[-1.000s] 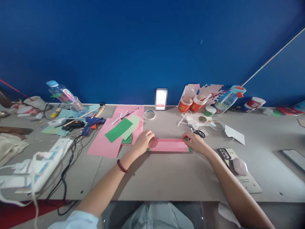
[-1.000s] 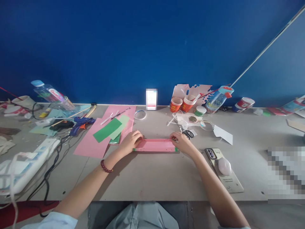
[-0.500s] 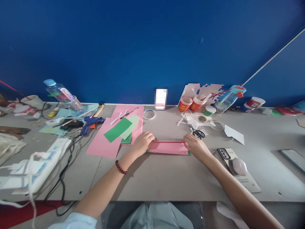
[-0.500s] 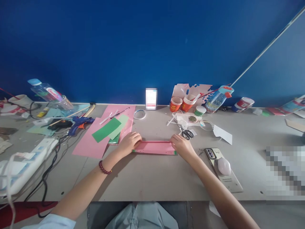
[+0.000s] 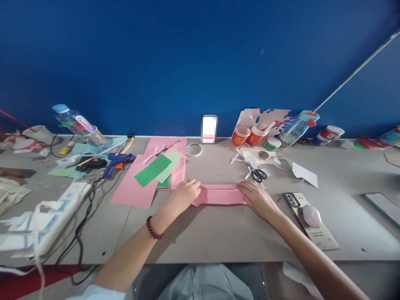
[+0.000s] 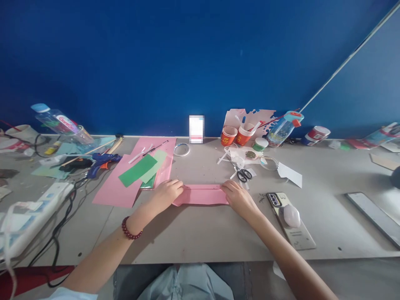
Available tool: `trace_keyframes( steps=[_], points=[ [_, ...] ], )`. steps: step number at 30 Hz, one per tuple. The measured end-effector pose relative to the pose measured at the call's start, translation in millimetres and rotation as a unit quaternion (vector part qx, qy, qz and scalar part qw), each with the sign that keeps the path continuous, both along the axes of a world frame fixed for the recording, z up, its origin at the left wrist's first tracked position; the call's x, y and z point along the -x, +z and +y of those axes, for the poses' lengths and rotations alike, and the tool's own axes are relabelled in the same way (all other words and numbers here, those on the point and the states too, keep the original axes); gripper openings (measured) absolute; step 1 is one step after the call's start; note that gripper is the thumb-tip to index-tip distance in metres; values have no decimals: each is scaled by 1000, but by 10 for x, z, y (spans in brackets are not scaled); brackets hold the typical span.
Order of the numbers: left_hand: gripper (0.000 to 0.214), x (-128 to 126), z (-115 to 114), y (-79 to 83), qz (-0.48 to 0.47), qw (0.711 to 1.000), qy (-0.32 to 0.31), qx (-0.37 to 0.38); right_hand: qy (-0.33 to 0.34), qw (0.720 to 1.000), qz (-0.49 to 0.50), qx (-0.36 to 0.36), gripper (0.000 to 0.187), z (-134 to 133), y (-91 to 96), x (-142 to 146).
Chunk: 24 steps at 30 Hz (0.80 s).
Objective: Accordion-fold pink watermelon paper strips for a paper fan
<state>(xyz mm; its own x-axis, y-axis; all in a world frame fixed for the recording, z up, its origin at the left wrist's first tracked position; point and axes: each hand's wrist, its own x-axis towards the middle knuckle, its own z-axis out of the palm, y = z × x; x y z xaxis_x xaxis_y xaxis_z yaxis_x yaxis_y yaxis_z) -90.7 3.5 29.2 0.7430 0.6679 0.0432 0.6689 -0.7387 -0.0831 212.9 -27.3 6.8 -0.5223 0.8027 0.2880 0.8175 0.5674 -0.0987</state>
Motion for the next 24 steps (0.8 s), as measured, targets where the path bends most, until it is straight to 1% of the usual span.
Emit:
trace_keyframes(
  steps=[3,9,14,17,19,22,24],
  points=[
    [27,-26,-46,-8,20,1000,5,-10,-6,1000,-14,-1,38,-8,34,14],
    [37,-8,-53,-46,-15,1000,1,-2,8,997,-58,48,49,-36,174,10],
    [38,21,-34,-80,-41,999,-2,13,16,994,-81,77,43,-15,302,76],
    [39,45,-9,-45,-61,998,-5,33,27,991,-77,105,40,33,331,110],
    [45,55,10,-7,-66,997,-11,43,34,990,-84,113,41,74,339,119],
    [56,50,37,41,-51,998,-24,39,40,987,-112,105,46,141,357,139],
    [56,35,50,57,-26,999,-24,36,38,984,-135,107,44,182,387,180]
  ],
)
